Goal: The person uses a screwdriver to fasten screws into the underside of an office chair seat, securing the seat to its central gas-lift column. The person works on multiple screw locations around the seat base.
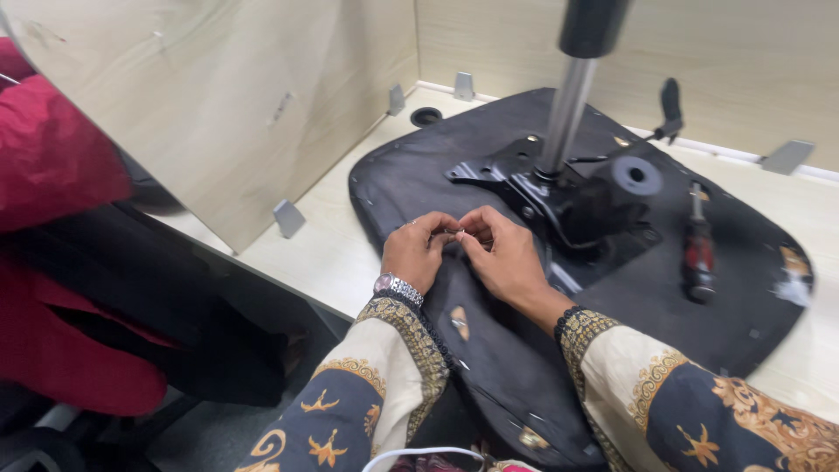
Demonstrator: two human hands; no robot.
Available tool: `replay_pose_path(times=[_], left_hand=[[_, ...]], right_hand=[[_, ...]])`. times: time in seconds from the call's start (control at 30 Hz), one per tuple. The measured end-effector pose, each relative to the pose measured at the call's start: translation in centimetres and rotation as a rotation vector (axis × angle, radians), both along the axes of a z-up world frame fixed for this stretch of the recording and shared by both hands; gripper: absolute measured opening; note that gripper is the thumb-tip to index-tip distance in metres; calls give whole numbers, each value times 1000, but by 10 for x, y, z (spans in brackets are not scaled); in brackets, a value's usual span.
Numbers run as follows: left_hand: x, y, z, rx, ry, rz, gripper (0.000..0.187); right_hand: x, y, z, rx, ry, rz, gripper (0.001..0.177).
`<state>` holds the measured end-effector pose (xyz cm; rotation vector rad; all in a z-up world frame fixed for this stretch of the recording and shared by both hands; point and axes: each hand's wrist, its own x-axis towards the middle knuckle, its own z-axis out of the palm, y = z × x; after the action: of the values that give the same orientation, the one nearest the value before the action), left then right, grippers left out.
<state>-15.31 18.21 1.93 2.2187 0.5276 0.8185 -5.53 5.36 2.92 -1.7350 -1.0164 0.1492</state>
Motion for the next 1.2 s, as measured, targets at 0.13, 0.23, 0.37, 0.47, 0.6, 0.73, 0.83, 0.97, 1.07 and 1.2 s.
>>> replay_pose_path(times=[0.13,0.23,0.37,0.47,0.6,0.73,0.83,0.97,1.07,1.2], left_hand=[[-10,53,-7,14,82,65,14],[-12,91,-14,30,55,130,15],[-17,140,-25,-34,21,218,14],[-16,175,-30,-91,58,317,16],[-1,213,-42,-46,140,390,14],[35,229,-60,-156,167,352,15],[52,240,-70,-218,102,351,14],[57,257,-80,-239,118,230,14],[59,263,-82,-193,185,199,16],[59,265,-85,-181,224,191,18]], right_hand=[[-8,57,-4,-79,60,-22,20],[-13,97,-8,-80,56,13,22],[-15,156,-14,-50,-12,53,28],[-17,190,-17,-84,-187,63,33],[-11,220,-21,-212,-266,31,34],[0,240,-28,-288,-310,-65,30],[7,250,-30,-332,-423,-115,36],[6,252,-33,-433,-503,-115,42],[6,251,-30,-463,-490,-102,43],[6,251,-26,-489,-470,-90,42]])
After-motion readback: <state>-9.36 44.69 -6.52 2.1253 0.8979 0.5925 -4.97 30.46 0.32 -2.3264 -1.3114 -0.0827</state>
